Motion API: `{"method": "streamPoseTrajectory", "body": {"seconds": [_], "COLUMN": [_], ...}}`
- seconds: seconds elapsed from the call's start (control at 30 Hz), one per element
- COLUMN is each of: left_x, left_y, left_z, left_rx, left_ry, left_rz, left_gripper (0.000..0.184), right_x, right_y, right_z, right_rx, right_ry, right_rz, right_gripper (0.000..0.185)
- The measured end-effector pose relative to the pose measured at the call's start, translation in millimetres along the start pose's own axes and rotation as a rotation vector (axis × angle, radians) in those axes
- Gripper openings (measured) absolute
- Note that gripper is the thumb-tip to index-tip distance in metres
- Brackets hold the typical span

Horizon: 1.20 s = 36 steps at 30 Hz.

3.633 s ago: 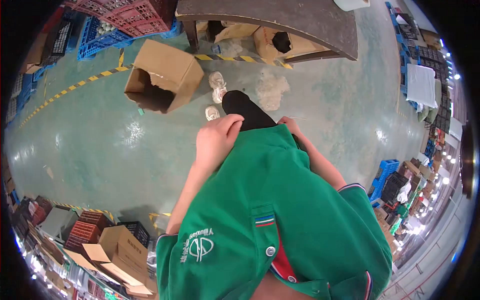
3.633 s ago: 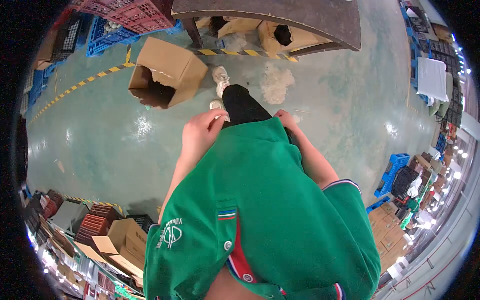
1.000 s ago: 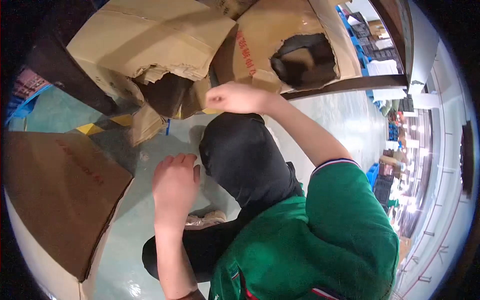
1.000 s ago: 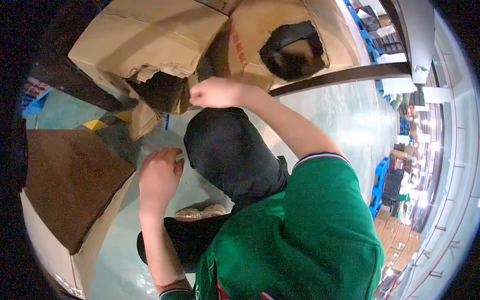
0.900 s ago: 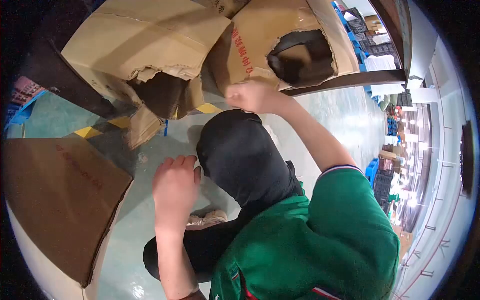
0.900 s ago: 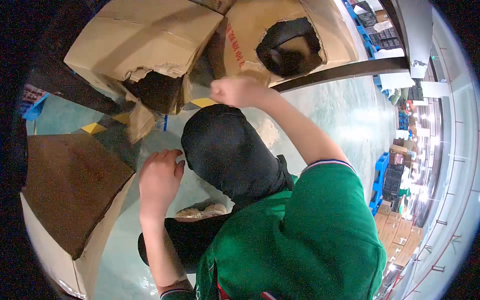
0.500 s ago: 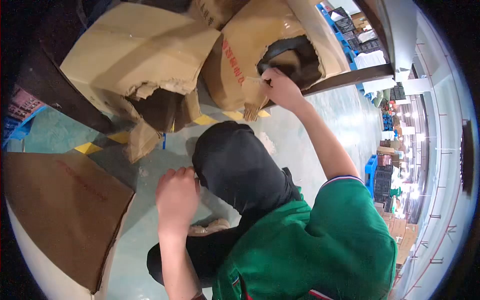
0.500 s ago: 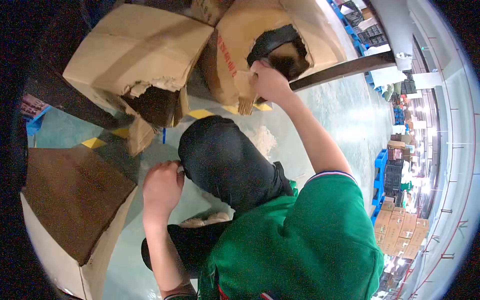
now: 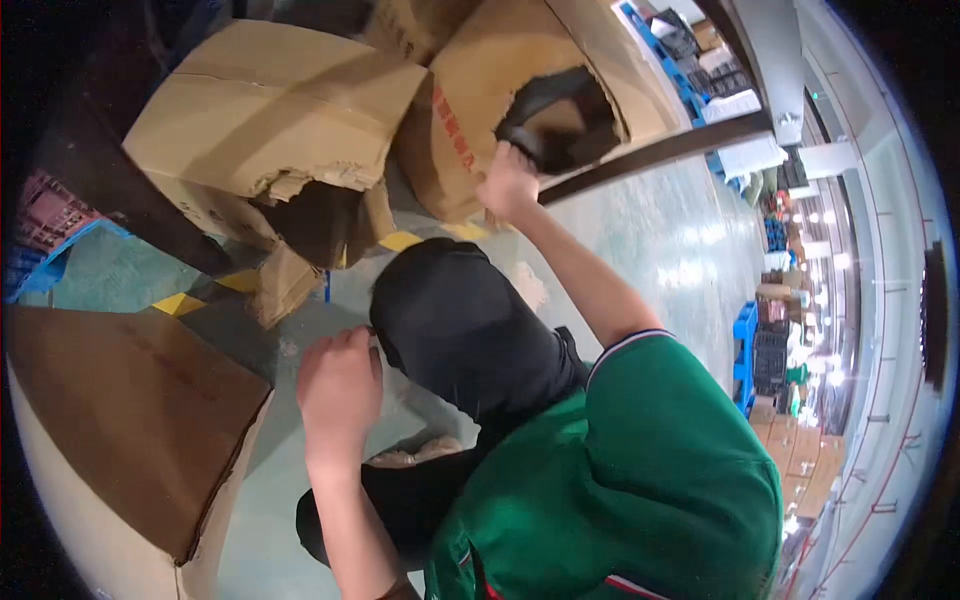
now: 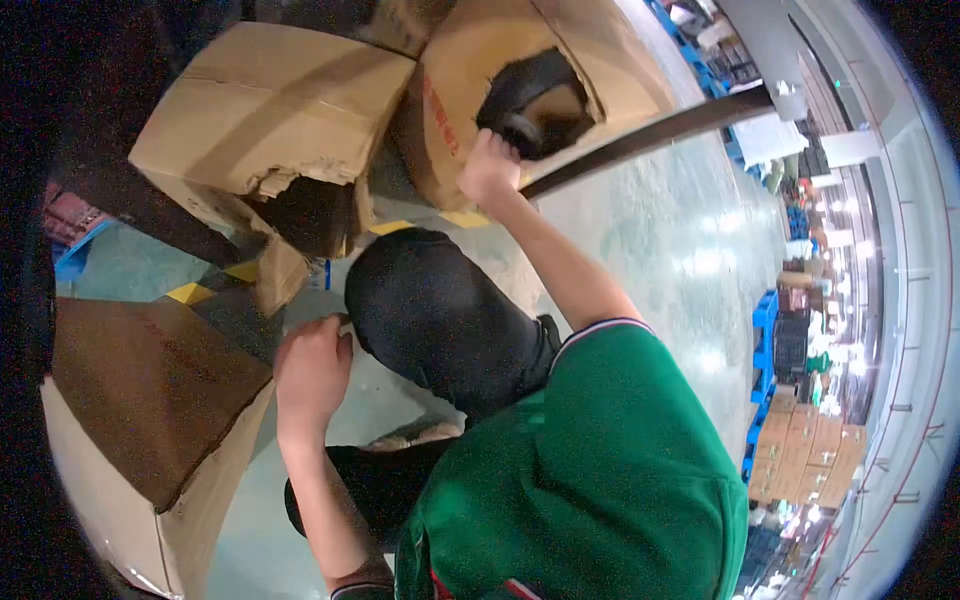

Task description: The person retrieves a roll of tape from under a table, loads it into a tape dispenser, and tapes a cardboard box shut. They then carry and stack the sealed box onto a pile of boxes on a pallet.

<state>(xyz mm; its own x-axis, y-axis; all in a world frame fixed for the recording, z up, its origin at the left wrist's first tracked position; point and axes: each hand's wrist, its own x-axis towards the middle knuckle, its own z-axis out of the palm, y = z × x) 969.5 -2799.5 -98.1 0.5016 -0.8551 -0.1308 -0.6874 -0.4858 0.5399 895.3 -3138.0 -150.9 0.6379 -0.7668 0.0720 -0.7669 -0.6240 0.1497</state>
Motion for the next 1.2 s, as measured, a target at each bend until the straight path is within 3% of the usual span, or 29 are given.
{"method": "streamPoseTrajectory", "body": {"seconds": [0.3,0.4,0.47,0.5,0.6,0.73,0.83,1.2], "left_x": [10,8,7,5,-1,-12,-15,3], "left_y": [9,9,9,9,10,16,34,27], "left_z": [12,10,8,7,3,5,-4,7], "left_rx": [0.003,0.007,0.012,0.013,-0.023,0.046,0.045,0.084], "left_ry": [0.02,0.024,0.033,0.034,0.046,0.027,-0.007,-0.005], "left_rz": [0.047,0.026,0.005,-0.009,-0.016,-0.007,0.027,-0.01], "left_gripper": [0.017,0.018,0.019,0.019,0.019,0.021,0.021,0.024], "right_x": [-3,19,51,72,86,27,10,-4], "right_y": [7,13,28,45,27,-22,-25,-11], "right_z": [1,-25,-22,7,2,-5,16,9], "right_rx": [-0.013,0.338,0.457,0.416,0.416,0.352,0.109,0.253], "right_ry": [0.044,-0.297,-0.279,-0.145,-0.192,0.094,0.355,0.271], "right_rz": [-0.049,0.166,0.128,-0.015,-0.045,0.141,-0.013,-0.082], "right_gripper": [0.049,0.047,0.047,0.046,0.044,0.049,0.059,0.064]}}
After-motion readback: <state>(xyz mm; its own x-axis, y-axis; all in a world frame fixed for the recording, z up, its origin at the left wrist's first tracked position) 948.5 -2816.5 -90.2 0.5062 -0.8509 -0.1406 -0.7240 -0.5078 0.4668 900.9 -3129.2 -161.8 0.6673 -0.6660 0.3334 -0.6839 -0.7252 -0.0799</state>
